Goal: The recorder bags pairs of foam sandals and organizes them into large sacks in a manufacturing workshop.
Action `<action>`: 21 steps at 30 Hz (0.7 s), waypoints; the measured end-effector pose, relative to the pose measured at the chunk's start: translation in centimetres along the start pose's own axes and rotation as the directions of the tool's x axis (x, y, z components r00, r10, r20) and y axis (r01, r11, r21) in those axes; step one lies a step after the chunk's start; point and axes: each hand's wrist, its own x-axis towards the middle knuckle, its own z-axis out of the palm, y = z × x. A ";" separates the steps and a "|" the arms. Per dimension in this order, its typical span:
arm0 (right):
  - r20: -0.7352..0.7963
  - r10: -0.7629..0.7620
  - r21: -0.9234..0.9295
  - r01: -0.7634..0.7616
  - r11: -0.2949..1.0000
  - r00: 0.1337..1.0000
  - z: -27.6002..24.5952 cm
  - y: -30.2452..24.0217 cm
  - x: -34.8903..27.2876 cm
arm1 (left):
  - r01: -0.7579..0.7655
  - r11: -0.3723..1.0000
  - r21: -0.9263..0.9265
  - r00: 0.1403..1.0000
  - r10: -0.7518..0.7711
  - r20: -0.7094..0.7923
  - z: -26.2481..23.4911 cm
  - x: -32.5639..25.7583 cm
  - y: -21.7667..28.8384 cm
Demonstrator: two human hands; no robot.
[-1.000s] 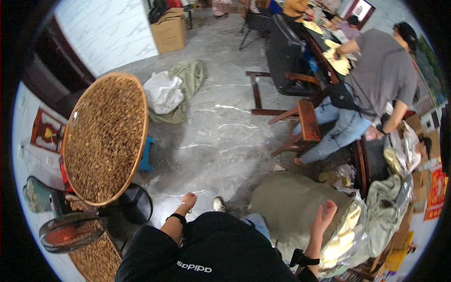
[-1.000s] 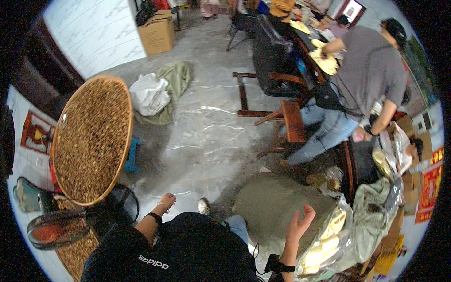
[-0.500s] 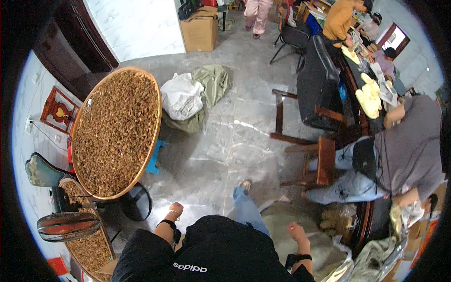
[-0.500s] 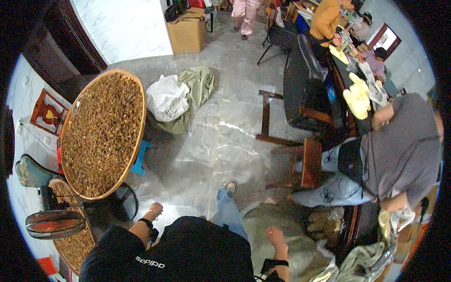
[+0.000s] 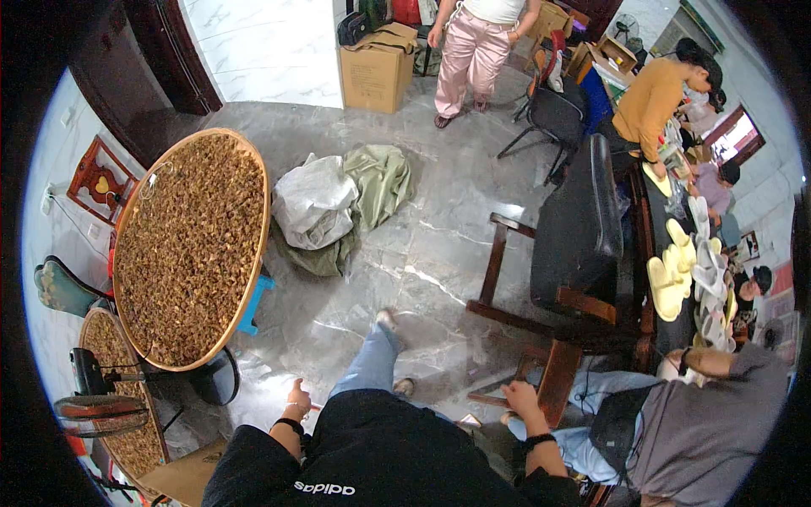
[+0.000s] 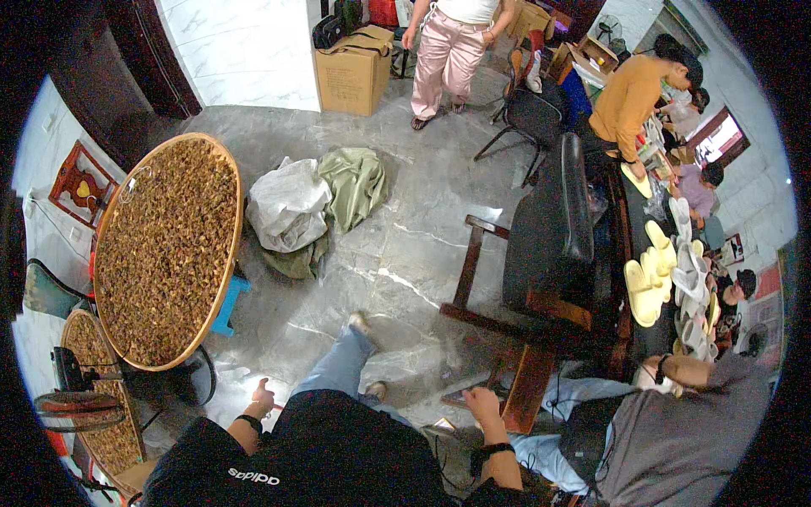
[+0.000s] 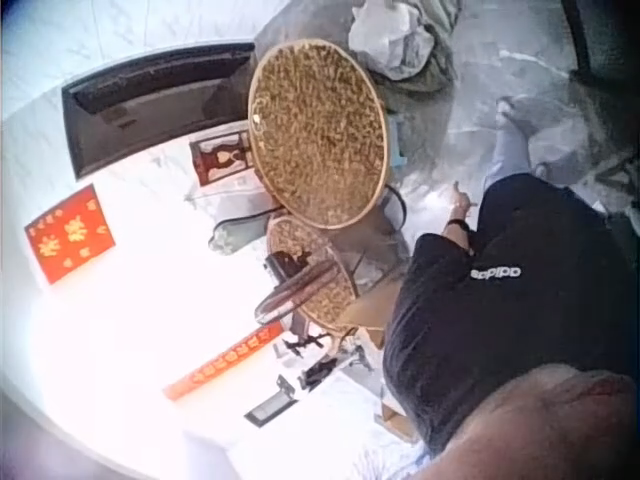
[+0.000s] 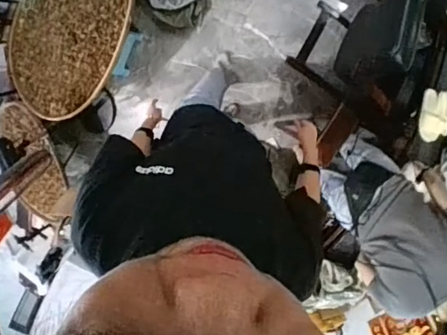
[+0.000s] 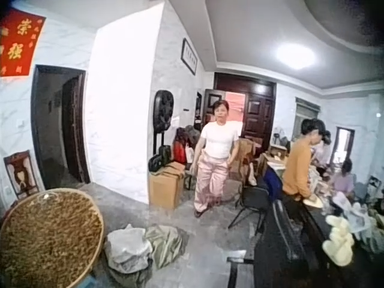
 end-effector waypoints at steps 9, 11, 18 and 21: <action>-0.053 -0.245 0.166 0.251 0.954 0.968 -9.6 -11.3 17.1 | 0.016 0.997 0.076 1.000 -0.018 0.018 1.6 7.6 9.0; -0.018 -0.247 0.233 0.244 0.941 0.969 -11.1 -12.2 19.5 | -0.116 0.981 -0.153 0.986 0.132 0.104 2.4 7.3 13.1; 0.196 -0.206 0.086 0.192 0.977 0.959 -14.5 -12.1 29.9 | 0.016 0.965 -0.262 1.000 -0.015 0.008 6.0 6.7 25.0; 0.220 -0.183 0.040 0.178 0.983 0.958 -11.9 -7.9 36.7 | -0.039 0.981 -0.189 0.999 0.043 0.020 8.2 6.1 26.8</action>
